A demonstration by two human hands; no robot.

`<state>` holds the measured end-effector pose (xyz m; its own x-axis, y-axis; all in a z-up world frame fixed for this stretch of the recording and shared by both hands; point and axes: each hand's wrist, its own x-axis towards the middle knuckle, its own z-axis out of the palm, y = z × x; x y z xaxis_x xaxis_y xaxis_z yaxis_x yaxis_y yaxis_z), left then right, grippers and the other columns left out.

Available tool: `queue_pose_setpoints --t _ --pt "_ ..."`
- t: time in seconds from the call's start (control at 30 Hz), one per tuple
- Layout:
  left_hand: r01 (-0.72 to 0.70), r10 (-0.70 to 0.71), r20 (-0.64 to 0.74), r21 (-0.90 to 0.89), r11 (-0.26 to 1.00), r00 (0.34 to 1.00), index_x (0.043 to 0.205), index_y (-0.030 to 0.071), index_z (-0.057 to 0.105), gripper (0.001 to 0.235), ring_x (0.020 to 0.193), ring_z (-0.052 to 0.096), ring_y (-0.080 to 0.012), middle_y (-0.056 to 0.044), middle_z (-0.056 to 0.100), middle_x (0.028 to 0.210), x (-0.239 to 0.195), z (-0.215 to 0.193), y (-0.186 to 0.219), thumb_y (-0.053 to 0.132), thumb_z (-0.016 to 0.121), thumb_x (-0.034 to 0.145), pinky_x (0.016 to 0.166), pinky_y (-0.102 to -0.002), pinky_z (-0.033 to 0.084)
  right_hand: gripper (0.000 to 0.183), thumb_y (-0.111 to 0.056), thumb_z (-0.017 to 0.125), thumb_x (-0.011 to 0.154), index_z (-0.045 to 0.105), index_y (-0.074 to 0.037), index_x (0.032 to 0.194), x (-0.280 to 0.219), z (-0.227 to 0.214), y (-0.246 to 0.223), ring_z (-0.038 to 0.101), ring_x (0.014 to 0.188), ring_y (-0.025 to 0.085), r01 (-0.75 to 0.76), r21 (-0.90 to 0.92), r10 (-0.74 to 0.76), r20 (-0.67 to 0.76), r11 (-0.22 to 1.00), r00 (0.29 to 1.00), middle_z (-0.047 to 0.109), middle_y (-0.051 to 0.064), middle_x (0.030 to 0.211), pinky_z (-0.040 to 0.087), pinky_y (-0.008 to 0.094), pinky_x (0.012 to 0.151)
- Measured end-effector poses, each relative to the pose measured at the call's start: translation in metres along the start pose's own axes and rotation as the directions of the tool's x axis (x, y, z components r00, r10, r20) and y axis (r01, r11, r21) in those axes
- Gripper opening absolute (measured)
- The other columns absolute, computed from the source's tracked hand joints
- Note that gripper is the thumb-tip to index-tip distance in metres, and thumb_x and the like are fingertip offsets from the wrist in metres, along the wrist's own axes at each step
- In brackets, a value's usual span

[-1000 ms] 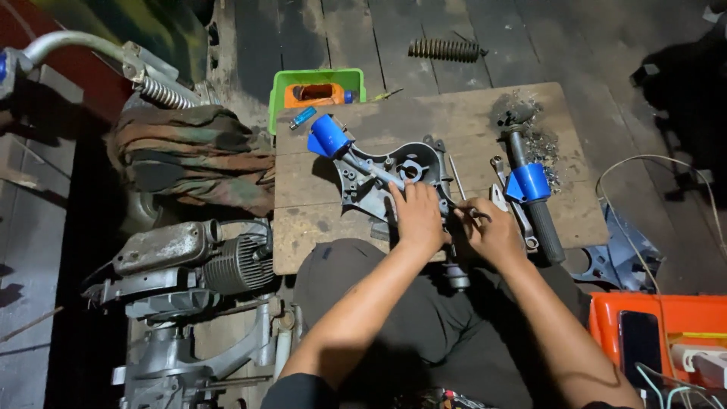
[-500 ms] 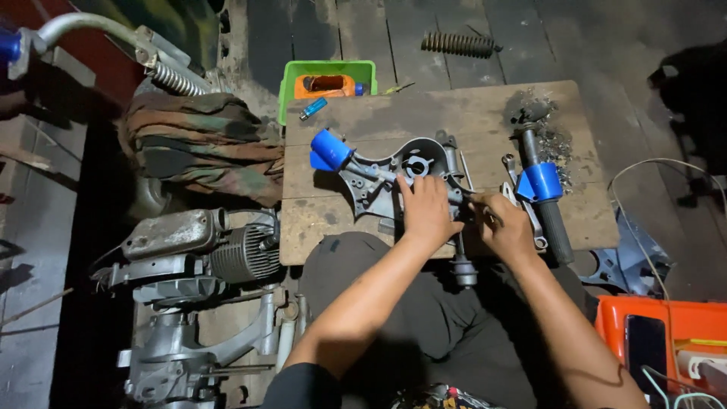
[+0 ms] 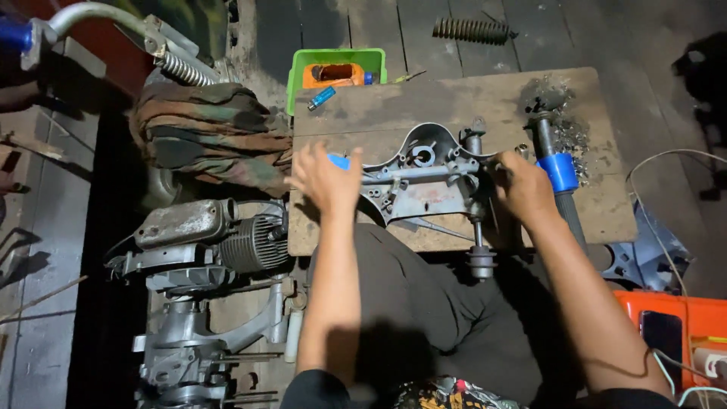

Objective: Cleaning a metal engine housing by scraping debris out of crevices with a metal tool

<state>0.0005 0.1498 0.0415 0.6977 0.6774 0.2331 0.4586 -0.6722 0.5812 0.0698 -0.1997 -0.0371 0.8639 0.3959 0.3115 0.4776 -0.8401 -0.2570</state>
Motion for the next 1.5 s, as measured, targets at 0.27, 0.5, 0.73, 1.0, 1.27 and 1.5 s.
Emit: queue_pose_setpoints --t 0.27,0.5,0.73,1.0,1.27,1.5 --pt "0.263 -0.223 0.336 -0.077 0.962 0.915 0.128 0.013 0.053 0.07 0.119 0.061 -0.0413 -0.016 0.06 0.126 0.015 0.033 -0.043 0.057 0.075 0.079 0.102 -0.059 0.044 0.024 -0.01 0.075 0.091 0.067 -0.016 0.114 0.017 -0.017 -0.014 0.074 0.082 0.036 -0.041 0.026 0.042 -0.041 0.999 0.998 0.072 0.008 0.086 0.06 0.044 0.078" --pt "0.513 -0.402 0.368 -0.284 0.81 0.838 0.11 0.009 0.067 0.054 0.12 0.062 -0.041 -0.016 0.07 0.113 0.037 0.074 -0.09 0.057 0.07 0.084 0.102 -0.051 0.048 0.015 -0.011 0.08 0.099 0.069 -0.01 0.11 0.012 -0.018 -0.025 0.073 0.086 0.041 0.003 0.216 0.032 -0.156 0.976 0.987 0.073 0.015 0.088 0.059 0.046 0.076" --pt "0.483 -0.422 0.235 -0.43 0.763 0.876 0.097 0.007 0.071 0.046 0.111 0.066 -0.0411 -0.018 0.071 0.099 0.039 0.087 -0.095 0.05 0.074 0.081 0.096 -0.049 0.05 0.018 -0.009 0.083 0.098 0.068 -0.004 0.107 0.001 -0.025 -0.025 0.074 0.087 0.039 -0.044 0.325 0.093 -0.137 0.945 0.986 0.073 0.018 0.088 0.059 0.042 0.073" --pt "0.398 -0.418 0.057 -0.445 0.802 0.906 0.081 0.015 0.071 0.038 0.09 0.069 -0.0327 -0.009 0.066 0.074 0.031 0.07 -0.077 0.053 0.077 0.076 0.082 -0.042 0.053 0.012 -0.014 0.086 0.089 0.078 -0.014 0.098 -0.007 -0.056 -0.123 0.072 0.097 0.031 -0.305 0.739 0.408 0.044 0.601 0.912 0.075 0.013 0.096 0.054 0.039 0.092" --pt "0.375 -0.413 0.039 -0.503 0.778 0.91 0.075 0.017 0.067 0.035 0.077 0.068 -0.0283 -0.004 0.061 0.064 0.026 0.065 -0.073 0.05 0.078 0.077 0.074 -0.039 0.052 0.01 -0.022 0.084 0.084 0.081 -0.018 0.093 -0.021 -0.014 -0.206 0.073 0.089 0.032 -0.376 0.669 0.417 0.109 0.641 0.903 0.077 0.012 0.088 0.053 0.039 0.081" --pt "0.432 -0.452 0.09 -0.505 0.747 0.887 0.075 0.021 0.067 0.034 0.075 0.069 -0.026 -0.001 0.062 0.064 0.029 0.071 -0.076 0.053 0.079 0.074 0.07 -0.037 0.052 0.005 -0.01 0.08 0.089 0.08 -0.012 0.093 -0.029 0.006 -0.223 0.076 0.082 0.036 -0.178 0.669 0.312 -0.084 0.721 0.946 0.077 0.015 0.084 0.06 0.041 0.072"
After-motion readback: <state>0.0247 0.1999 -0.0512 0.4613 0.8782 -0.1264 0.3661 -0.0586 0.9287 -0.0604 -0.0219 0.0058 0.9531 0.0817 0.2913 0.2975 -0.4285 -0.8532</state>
